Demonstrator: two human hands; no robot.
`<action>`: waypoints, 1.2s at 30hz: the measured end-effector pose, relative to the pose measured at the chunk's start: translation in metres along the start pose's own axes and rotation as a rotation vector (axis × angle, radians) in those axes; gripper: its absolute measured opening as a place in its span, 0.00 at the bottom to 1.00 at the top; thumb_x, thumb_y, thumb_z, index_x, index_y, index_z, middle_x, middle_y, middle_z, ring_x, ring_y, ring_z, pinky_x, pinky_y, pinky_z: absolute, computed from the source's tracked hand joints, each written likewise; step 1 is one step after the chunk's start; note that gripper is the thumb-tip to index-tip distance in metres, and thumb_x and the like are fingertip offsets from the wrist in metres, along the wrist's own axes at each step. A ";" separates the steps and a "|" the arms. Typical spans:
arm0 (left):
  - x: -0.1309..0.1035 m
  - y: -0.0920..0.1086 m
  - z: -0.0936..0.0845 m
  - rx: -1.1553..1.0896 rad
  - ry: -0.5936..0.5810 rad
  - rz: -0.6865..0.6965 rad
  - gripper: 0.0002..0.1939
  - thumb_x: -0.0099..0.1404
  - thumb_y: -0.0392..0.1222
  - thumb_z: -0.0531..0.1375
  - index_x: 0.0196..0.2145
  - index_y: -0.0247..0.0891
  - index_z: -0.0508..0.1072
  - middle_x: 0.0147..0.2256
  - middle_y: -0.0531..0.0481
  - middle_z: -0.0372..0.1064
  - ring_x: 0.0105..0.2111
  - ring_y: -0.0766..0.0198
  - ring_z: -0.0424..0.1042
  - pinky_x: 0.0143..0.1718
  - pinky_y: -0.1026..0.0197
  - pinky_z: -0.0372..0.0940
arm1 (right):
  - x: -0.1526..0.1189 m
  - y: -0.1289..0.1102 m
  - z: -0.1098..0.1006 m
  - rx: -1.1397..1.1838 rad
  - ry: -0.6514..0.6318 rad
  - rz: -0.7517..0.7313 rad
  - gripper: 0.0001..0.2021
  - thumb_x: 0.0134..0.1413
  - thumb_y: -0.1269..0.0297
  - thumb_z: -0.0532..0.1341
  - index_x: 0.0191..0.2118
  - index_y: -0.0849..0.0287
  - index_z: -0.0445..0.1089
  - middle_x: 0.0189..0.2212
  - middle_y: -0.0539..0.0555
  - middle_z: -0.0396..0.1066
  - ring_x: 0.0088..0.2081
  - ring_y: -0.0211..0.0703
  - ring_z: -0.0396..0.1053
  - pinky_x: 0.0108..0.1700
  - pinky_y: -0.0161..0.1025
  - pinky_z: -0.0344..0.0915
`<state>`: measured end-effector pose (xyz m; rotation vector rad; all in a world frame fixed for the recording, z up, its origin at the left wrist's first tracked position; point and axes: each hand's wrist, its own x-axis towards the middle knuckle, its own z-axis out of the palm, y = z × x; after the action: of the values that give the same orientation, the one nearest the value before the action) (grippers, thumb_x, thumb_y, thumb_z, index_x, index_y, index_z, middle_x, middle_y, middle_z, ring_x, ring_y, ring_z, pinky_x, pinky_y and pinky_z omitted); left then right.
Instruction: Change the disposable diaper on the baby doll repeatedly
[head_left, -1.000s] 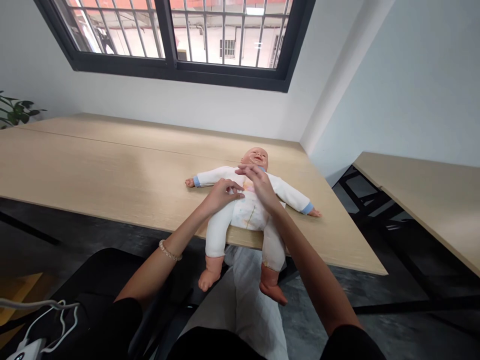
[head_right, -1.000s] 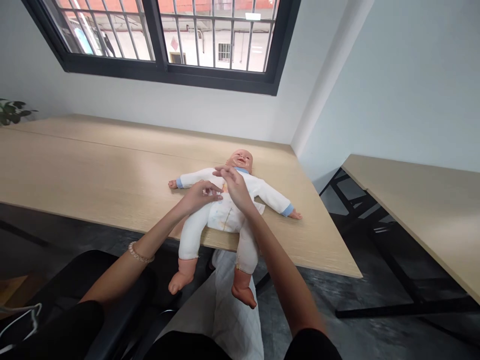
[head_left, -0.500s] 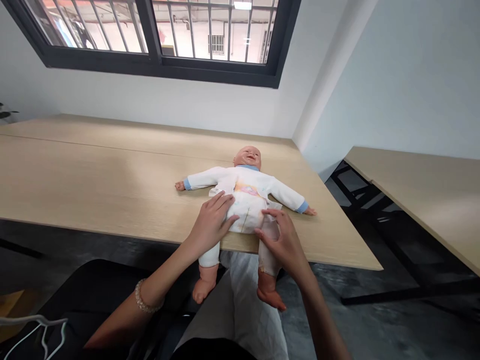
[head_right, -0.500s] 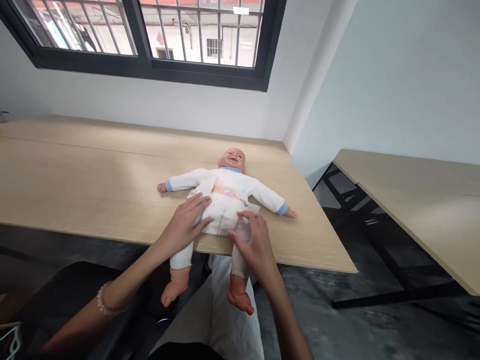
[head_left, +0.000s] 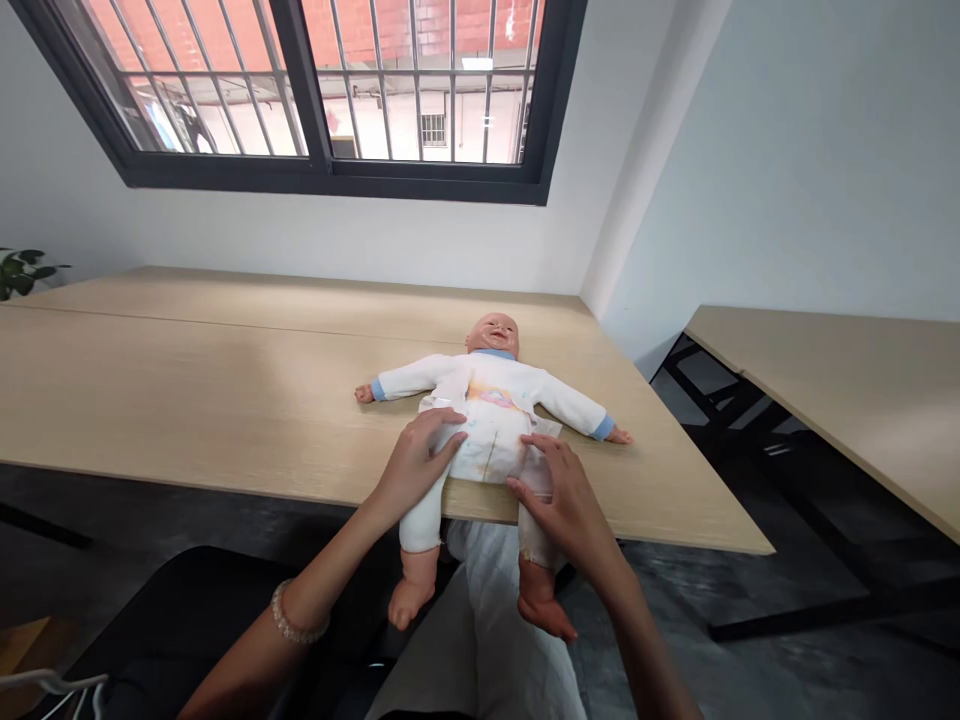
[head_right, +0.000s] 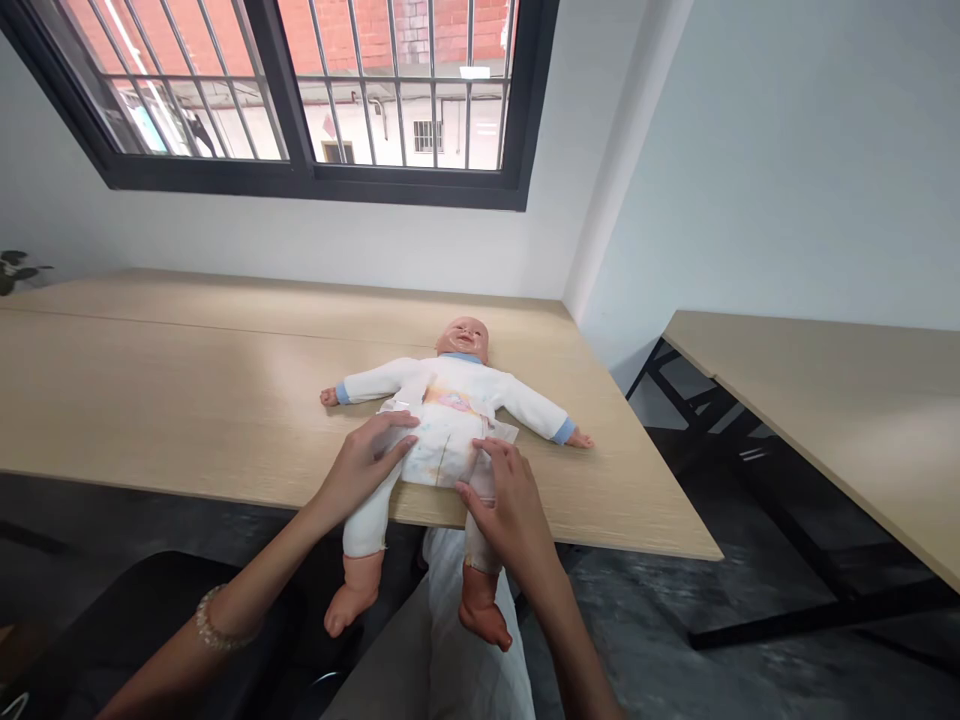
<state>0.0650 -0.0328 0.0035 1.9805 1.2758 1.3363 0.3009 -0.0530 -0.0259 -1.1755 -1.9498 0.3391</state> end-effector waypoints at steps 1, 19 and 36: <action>0.001 0.000 -0.001 -0.011 0.025 -0.015 0.09 0.69 0.46 0.59 0.44 0.41 0.74 0.47 0.44 0.76 0.52 0.53 0.73 0.58 0.48 0.64 | 0.000 -0.001 0.000 0.002 -0.004 0.003 0.21 0.62 0.57 0.61 0.59 0.51 0.62 0.57 0.59 0.66 0.60 0.57 0.64 0.63 0.59 0.62; 0.037 -0.031 -0.007 -0.260 0.318 -0.246 0.04 0.59 0.39 0.62 0.32 0.37 0.73 0.32 0.49 0.73 0.35 0.63 0.72 0.40 0.61 0.65 | 0.027 -0.013 0.002 0.064 0.105 0.030 0.17 0.65 0.50 0.58 0.50 0.55 0.69 0.51 0.60 0.72 0.56 0.57 0.68 0.61 0.59 0.62; 0.032 -0.033 -0.033 -0.894 0.408 -0.431 0.20 0.42 0.35 0.75 0.31 0.35 0.70 0.28 0.54 0.73 0.31 0.68 0.74 0.39 0.62 0.70 | 0.152 -0.062 0.072 -0.072 -0.417 -0.138 0.03 0.58 0.75 0.62 0.39 0.66 0.73 0.36 0.59 0.74 0.38 0.48 0.70 0.43 0.41 0.62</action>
<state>0.0244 0.0058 0.0091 0.8088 0.9165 1.7059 0.1731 0.0528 0.0425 -1.0695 -2.4078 0.4739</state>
